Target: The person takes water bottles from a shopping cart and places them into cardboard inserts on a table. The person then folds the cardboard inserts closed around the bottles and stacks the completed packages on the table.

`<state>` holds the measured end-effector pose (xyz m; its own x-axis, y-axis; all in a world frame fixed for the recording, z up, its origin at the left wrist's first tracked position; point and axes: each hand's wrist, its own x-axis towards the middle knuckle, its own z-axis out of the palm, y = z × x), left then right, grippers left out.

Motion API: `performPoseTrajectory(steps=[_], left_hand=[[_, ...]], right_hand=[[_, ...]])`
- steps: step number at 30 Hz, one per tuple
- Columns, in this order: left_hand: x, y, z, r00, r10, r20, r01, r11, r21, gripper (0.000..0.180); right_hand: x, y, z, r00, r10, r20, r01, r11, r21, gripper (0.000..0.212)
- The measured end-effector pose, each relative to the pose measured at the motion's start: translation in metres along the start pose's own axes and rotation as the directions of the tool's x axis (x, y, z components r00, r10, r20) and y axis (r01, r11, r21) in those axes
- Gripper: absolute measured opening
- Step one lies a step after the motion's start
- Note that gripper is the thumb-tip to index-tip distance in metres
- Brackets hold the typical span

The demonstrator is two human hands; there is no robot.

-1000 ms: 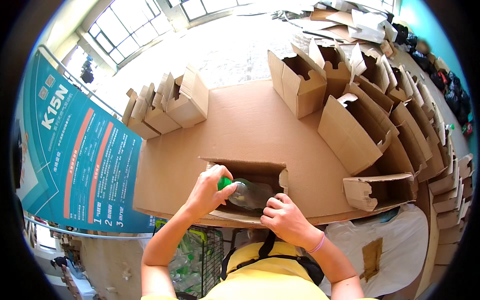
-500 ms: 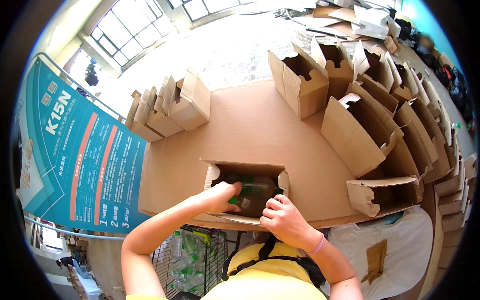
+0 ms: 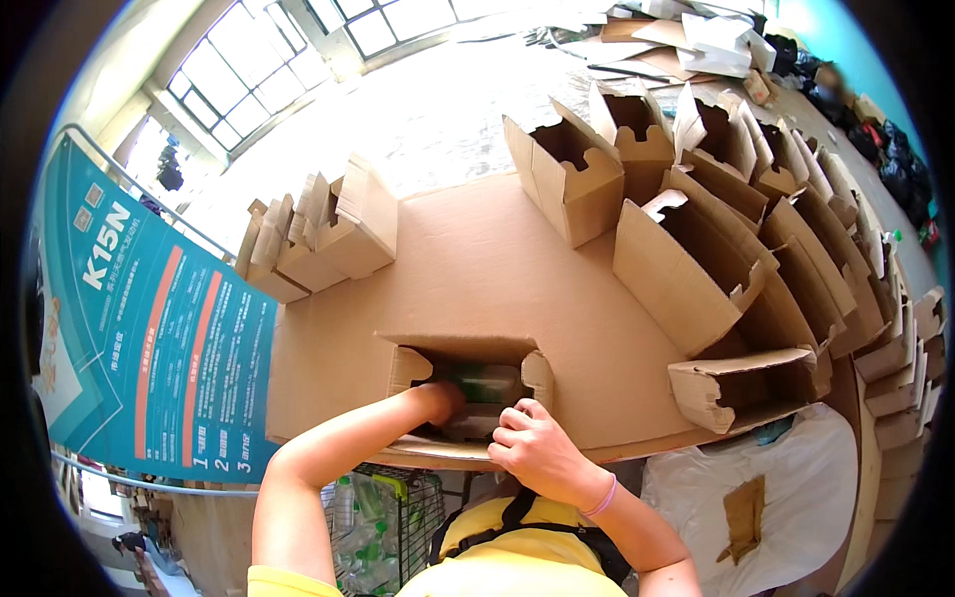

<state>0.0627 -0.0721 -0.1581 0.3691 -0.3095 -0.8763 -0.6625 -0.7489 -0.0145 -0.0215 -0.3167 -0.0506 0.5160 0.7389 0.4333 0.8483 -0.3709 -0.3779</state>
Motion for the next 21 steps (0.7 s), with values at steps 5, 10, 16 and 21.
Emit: performPoseTrajectory(steps=[5,10,16,21], left_hand=[[0.018,-0.010,0.011,0.981,0.190,0.043,-0.193,0.977,0.092,0.024],[-0.023,-0.004,-0.008,0.987,0.045,-0.151,-0.065,0.989,-0.132,0.032],[-0.174,0.017,-0.038,0.542,-0.141,-0.828,-0.516,0.722,-0.461,0.060],[-0.206,0.022,0.042,0.237,-0.456,-0.858,-0.556,0.660,-0.504,0.059]], right_hand=[[0.001,-0.001,0.001,1.000,0.021,0.000,-0.021,1.000,0.004,0.006],[0.000,-0.002,0.001,0.998,0.024,0.052,-0.024,1.000,-0.011,0.003],[-0.007,-0.017,0.004,0.948,0.154,-0.277,-0.163,0.987,-0.011,0.036],[-0.029,-0.033,0.026,0.745,0.471,-0.471,-0.387,0.882,0.270,0.052]])
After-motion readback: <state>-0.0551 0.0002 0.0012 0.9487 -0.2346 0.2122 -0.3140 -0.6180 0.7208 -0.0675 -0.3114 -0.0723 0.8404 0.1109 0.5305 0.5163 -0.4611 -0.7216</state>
